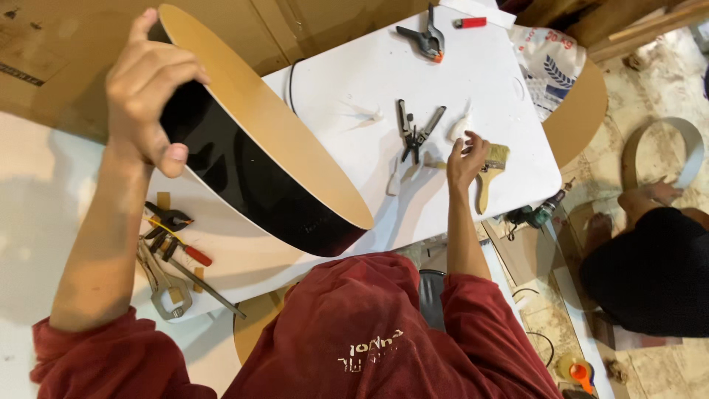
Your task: The person applies a thin strip of light-colored tape along the curved edge of a black guitar body. They smooth the tape with their fingers, apply glue from a small bottle to the edge, and continue pressing the tape into place along the curve.
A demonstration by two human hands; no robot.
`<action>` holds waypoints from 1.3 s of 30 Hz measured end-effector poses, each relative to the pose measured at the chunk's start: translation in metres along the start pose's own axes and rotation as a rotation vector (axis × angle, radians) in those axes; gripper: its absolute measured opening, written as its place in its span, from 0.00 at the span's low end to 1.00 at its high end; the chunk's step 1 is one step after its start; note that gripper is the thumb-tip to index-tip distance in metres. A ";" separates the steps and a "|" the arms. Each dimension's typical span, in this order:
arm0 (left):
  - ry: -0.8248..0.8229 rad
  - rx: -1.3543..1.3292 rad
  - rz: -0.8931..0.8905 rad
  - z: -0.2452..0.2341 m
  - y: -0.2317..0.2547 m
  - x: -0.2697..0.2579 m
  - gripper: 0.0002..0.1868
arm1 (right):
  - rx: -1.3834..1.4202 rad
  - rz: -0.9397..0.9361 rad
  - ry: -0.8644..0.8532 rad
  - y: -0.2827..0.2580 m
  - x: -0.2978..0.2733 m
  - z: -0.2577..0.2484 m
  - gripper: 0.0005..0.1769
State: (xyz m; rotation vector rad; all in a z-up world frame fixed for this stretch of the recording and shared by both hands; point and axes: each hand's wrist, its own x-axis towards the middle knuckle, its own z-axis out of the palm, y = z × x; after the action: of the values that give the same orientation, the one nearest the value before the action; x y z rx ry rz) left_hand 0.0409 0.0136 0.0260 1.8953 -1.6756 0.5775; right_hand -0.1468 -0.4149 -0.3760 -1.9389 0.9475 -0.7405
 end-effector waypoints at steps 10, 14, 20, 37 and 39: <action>0.032 -0.026 -0.024 0.004 0.012 0.008 0.50 | 0.067 0.003 -0.259 0.018 -0.070 0.029 0.10; 0.009 -0.022 -0.051 0.007 0.021 0.010 0.49 | 0.089 -0.190 -0.364 0.015 -0.054 0.086 0.15; 0.037 -0.040 -0.036 0.006 0.026 0.012 0.45 | -0.108 -0.356 -0.468 -0.011 -0.015 0.164 0.43; 0.089 -0.109 -0.032 0.016 0.016 0.020 0.41 | 0.123 -0.186 -0.462 -0.057 0.002 0.167 0.12; 0.087 -0.127 -0.022 0.017 0.016 0.021 0.39 | 0.256 -0.238 -0.377 -0.088 0.010 0.151 0.09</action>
State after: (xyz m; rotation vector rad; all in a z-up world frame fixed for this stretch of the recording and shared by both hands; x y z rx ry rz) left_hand 0.0276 -0.0146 0.0284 1.7710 -1.5957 0.5240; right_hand 0.0043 -0.3271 -0.3707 -1.8897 0.3785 -0.5676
